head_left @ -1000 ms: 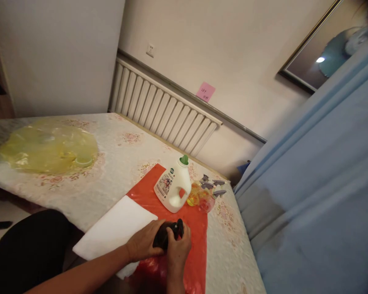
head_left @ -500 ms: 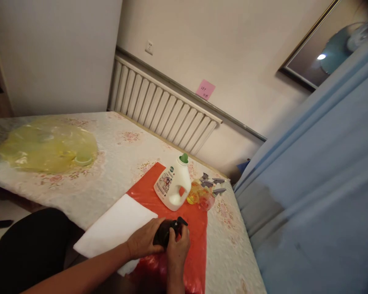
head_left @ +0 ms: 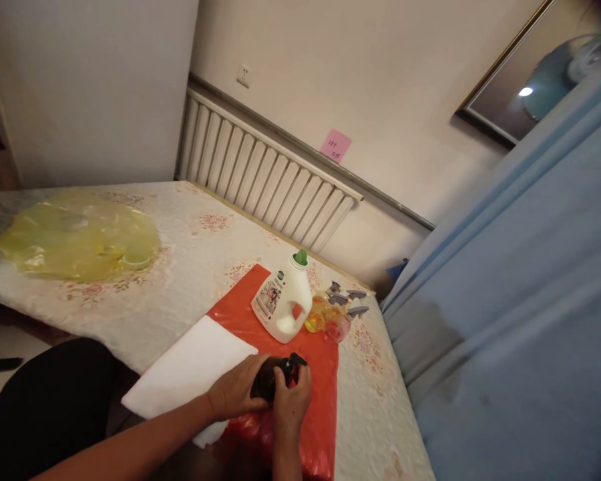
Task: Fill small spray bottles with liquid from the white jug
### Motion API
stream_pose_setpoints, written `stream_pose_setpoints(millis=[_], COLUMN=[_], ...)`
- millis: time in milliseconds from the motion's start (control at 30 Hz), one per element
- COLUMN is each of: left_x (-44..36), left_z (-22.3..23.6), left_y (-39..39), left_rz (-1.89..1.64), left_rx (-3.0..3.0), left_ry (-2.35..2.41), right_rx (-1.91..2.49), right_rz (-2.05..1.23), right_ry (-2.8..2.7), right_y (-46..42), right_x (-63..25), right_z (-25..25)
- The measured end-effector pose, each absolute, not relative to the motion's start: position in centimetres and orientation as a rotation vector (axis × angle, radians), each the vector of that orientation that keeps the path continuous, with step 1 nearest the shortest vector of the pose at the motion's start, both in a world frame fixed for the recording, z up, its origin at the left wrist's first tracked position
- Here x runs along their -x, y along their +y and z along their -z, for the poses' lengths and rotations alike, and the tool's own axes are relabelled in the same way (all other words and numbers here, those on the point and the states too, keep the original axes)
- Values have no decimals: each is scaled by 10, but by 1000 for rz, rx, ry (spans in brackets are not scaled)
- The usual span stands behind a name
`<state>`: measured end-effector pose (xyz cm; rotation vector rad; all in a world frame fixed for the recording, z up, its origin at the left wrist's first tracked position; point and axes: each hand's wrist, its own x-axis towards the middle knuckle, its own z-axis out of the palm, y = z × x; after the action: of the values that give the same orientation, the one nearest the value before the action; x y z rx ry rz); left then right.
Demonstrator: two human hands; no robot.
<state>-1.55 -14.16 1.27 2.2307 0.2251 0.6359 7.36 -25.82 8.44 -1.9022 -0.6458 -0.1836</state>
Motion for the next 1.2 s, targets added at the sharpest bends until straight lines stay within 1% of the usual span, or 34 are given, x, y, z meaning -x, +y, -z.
stream_pose_setpoints(millis=[133,267,567,767,1033,1200], left_x=[16,16,16,16,19,21], left_z=[-15,-18,-16,-23,-38,-37], left_y=[-143,-144,-142,-144,-145,-145], left_rz=[-637,-641,-641,-643,-649,-640], left_rx=[-2217,-2211,-2217,-2207,-2194,-2183], left_ry=[236,229,231,223,186,191], right_rx=[1854,1840,1897,1864,1772,1698], right_rz=[227,175,157,155,136,131], right_ry=[-645,-651,-628,-606,-528,-495], right_y=[-260,-261,-261,-262,-268,-276], right_x=[-74,-73,-73,-73,-71,-67], right_z=[-77,-73,-79,-82,-106,-122])
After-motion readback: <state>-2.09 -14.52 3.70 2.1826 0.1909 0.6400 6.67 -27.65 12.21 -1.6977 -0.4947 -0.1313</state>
